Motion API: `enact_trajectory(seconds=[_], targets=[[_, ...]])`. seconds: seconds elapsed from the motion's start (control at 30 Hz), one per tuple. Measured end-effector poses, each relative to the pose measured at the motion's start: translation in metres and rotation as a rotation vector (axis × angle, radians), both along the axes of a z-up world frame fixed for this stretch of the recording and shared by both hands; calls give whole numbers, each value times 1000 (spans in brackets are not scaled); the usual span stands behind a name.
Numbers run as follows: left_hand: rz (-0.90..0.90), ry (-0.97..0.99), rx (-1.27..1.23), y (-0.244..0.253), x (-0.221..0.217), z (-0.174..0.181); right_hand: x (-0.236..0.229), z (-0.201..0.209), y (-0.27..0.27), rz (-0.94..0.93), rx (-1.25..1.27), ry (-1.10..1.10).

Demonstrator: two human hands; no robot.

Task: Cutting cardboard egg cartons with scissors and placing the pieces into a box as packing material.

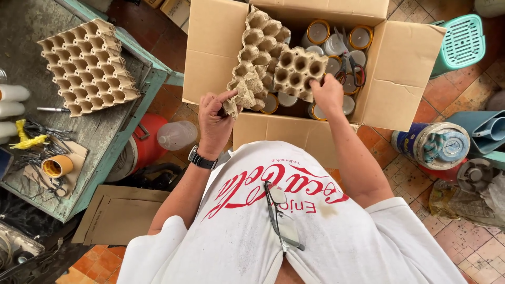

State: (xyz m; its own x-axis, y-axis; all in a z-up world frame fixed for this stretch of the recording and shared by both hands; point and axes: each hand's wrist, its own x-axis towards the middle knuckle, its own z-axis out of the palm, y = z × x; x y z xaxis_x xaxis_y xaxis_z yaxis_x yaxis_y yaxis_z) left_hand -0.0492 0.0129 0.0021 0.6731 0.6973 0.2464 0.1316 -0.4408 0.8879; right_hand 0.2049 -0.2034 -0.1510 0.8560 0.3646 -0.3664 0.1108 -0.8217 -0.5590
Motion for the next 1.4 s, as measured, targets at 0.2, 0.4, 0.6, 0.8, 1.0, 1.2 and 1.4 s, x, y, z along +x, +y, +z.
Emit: enact_trajectory(seconds=[0.2,0.4,0.6,0.8,1.0,1.2,1.4], targets=[[-14,19,-45,6,-7,-1,29,46,-38,-105,137,-89],[-17,13,-68,17,-18,-11,-9,138,-42,-57,40,-118],[-35,15,-92,19,-21,-12,-23,96,-32,-93,-93,-37],[-58,14,-110,21,-24,-13,-34,48,-5,-63,-267,-81],[-65,8,-115,19,-29,-17,-62,28,10,221,-385,68],[-58,18,-127,23,-39,-17,-60,30,-8,277,-377,19],[-80,29,-120,21,-38,-14,-50,-19,-22,568,-370,-204]])
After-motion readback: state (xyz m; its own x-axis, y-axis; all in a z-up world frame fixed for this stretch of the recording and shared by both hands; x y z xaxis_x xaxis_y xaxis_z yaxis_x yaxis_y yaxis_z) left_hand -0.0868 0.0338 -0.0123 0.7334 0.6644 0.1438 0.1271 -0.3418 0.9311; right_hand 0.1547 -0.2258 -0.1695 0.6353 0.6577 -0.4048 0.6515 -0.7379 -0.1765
